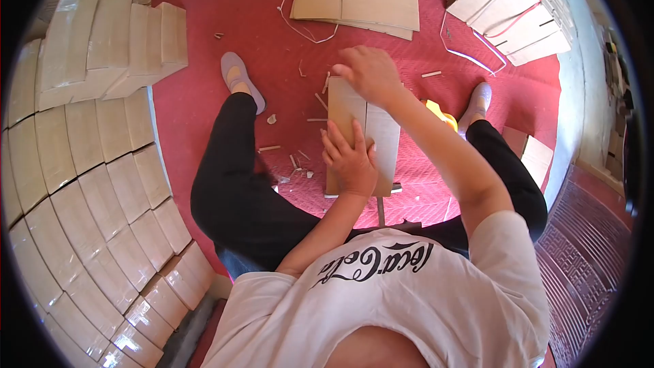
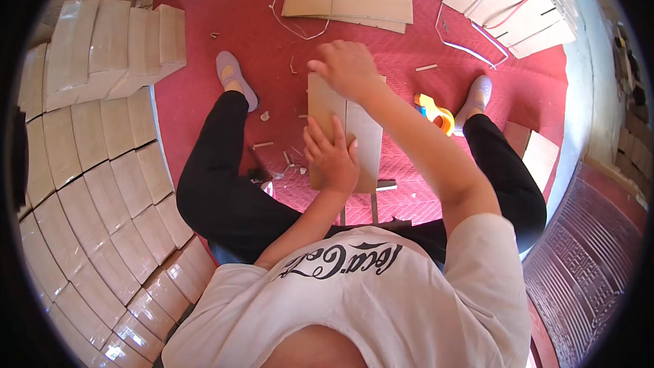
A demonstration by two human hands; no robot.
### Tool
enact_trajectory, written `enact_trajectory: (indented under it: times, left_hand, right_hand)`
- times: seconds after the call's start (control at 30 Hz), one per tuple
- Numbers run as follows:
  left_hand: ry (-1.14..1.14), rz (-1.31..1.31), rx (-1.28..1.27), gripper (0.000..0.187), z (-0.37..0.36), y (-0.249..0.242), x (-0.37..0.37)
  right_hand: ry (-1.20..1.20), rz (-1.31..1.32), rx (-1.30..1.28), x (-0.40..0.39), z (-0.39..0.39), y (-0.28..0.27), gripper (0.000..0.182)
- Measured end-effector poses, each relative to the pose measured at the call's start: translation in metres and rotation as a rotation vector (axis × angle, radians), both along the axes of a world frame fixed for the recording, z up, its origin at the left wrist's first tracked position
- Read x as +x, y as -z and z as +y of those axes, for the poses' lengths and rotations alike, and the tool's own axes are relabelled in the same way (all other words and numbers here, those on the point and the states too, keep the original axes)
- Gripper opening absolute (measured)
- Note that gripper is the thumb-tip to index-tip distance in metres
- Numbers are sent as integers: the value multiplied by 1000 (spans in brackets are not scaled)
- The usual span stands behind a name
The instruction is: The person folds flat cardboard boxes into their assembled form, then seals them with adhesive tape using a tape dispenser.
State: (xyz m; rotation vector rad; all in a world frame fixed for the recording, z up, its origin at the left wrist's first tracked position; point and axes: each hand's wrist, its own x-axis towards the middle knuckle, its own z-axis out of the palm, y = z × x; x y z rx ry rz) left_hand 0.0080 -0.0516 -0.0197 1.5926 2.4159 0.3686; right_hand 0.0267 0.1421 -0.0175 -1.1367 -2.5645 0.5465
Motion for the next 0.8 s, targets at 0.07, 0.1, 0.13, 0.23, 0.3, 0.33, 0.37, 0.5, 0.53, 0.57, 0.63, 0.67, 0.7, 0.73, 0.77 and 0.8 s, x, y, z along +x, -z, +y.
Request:
enact_trajectory:
  times: [0.07,0.1,0.13,0.23,0.3,0.33,0.37,0.5,0.53,0.57,0.63,0.67,0.7,0.73,0.77,0.8]
  left_hand:
    - [6,15,-27,64,1,-2,4]
    - [24,38,-45,63,0,-5,4]
    - [27,45,-30,63,5,-2,3]
    - [44,45,-23,59,1,-1,4]
    - [25,44,-28,58,0,2,4]
    - [27,51,-19,58,1,1,5]
    - [31,46,-24,58,1,-1,5]
    - [37,75,-24,57,4,0,6]
    - [34,88,-32,57,2,0,7]
    - [32,94,-38,57,3,1,7]
    - [58,98,-67,60,3,-1,5]
    - [46,106,-72,60,2,-1,4]
    - [54,94,-60,59,3,-1,4]
    - [62,83,-49,58,3,0,3]
    - [47,90,-53,58,2,0,3]
    - [43,86,-48,58,3,1,4]
  right_hand:
    - [52,65,191,10,-8,-1,37]
    - [60,-94,-39,10,-16,3,38]
    - [62,-245,-250,9,-13,5,38]
    - [111,151,-117,21,-13,11,35]
    - [238,392,36,54,-5,4,29]
    - [468,447,-29,79,-8,12,27]
    - [695,500,-93,111,-13,28,24]
    - [889,-141,-88,230,-78,145,40]
    - [890,-141,-95,235,-89,154,40]
    - [898,-242,-186,236,-96,163,47]
    - [888,-340,-288,237,-103,172,53]
    - [898,-428,-384,237,-102,176,55]
    - [901,-514,-476,237,-97,181,57]
    - [882,-520,-500,243,-93,190,54]
    - [866,-518,-501,250,-92,197,54]
    - [852,-481,-484,249,-88,191,50]
